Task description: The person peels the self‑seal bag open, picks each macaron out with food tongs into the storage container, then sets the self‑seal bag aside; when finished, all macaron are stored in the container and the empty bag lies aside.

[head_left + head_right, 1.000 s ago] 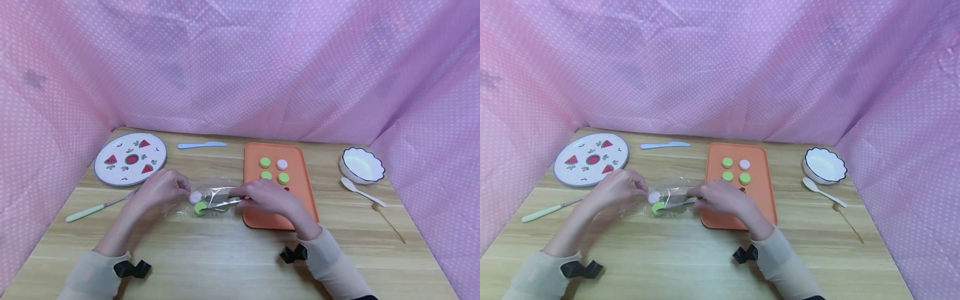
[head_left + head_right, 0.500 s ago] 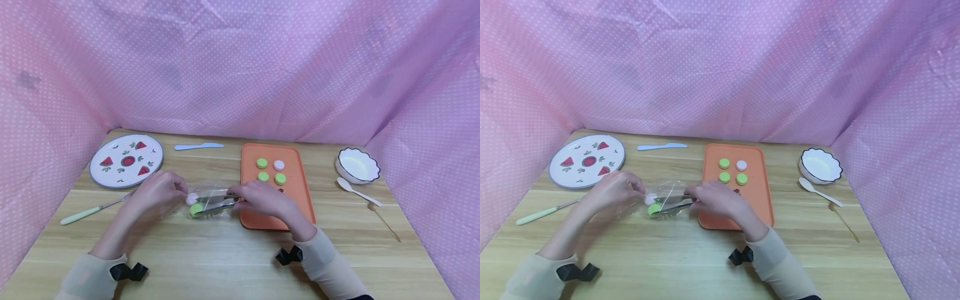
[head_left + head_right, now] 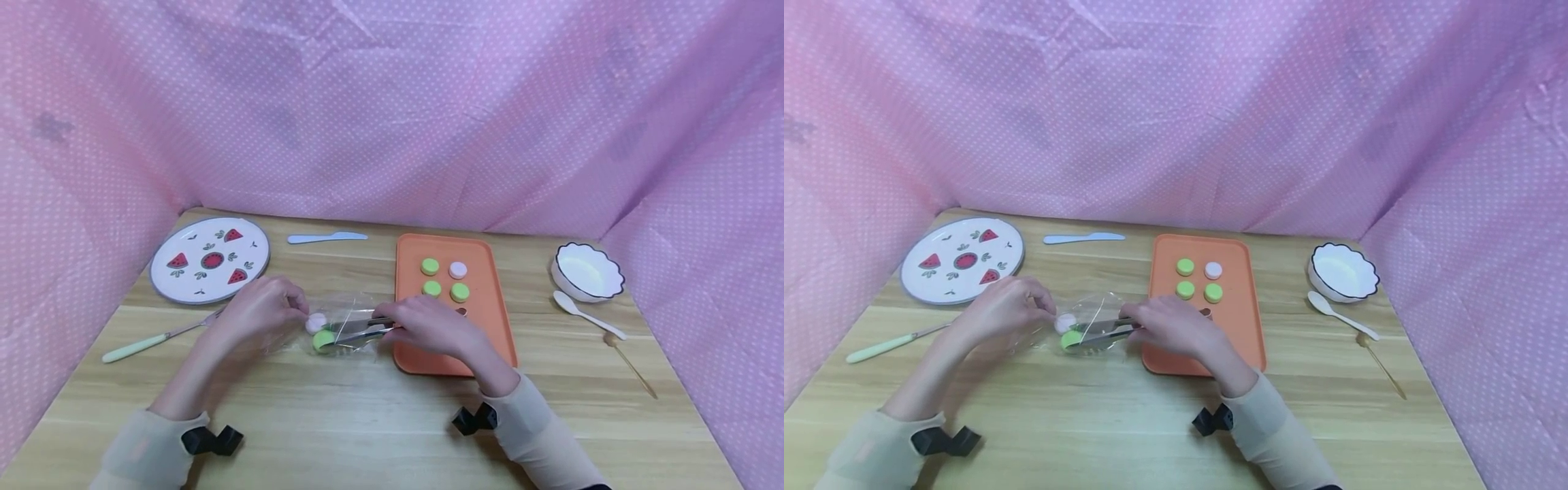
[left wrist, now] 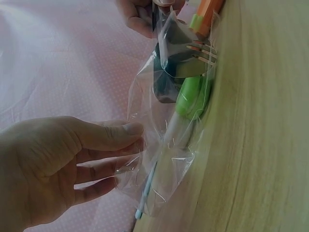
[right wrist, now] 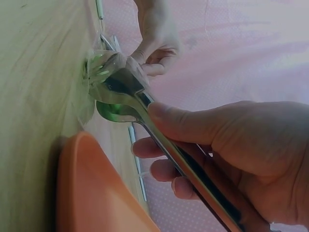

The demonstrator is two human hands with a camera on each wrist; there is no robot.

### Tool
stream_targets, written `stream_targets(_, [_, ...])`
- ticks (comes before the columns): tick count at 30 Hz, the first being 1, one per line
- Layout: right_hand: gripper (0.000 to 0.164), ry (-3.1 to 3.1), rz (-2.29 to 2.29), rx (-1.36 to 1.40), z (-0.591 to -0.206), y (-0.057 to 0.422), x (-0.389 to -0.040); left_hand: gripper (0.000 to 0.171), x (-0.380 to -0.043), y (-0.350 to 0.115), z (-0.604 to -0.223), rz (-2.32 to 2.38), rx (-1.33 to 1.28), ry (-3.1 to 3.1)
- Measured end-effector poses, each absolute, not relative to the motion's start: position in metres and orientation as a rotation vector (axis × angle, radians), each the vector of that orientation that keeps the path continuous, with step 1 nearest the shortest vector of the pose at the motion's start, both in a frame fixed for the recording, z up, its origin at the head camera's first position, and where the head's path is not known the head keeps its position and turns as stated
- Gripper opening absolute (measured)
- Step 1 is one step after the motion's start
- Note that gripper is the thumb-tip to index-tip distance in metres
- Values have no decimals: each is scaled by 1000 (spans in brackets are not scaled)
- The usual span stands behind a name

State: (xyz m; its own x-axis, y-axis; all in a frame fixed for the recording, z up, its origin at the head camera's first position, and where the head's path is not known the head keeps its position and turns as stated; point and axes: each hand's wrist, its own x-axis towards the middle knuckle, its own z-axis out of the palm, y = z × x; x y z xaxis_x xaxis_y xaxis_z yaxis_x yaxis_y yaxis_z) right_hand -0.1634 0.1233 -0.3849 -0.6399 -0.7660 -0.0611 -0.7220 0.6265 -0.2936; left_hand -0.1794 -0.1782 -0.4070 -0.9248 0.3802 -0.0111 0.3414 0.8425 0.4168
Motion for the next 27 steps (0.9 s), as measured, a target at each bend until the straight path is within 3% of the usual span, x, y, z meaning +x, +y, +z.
stream_targets(27, [21,2731,-288,-1224,-381,124,-157,16,-177,-176,-406,640,556,2920])
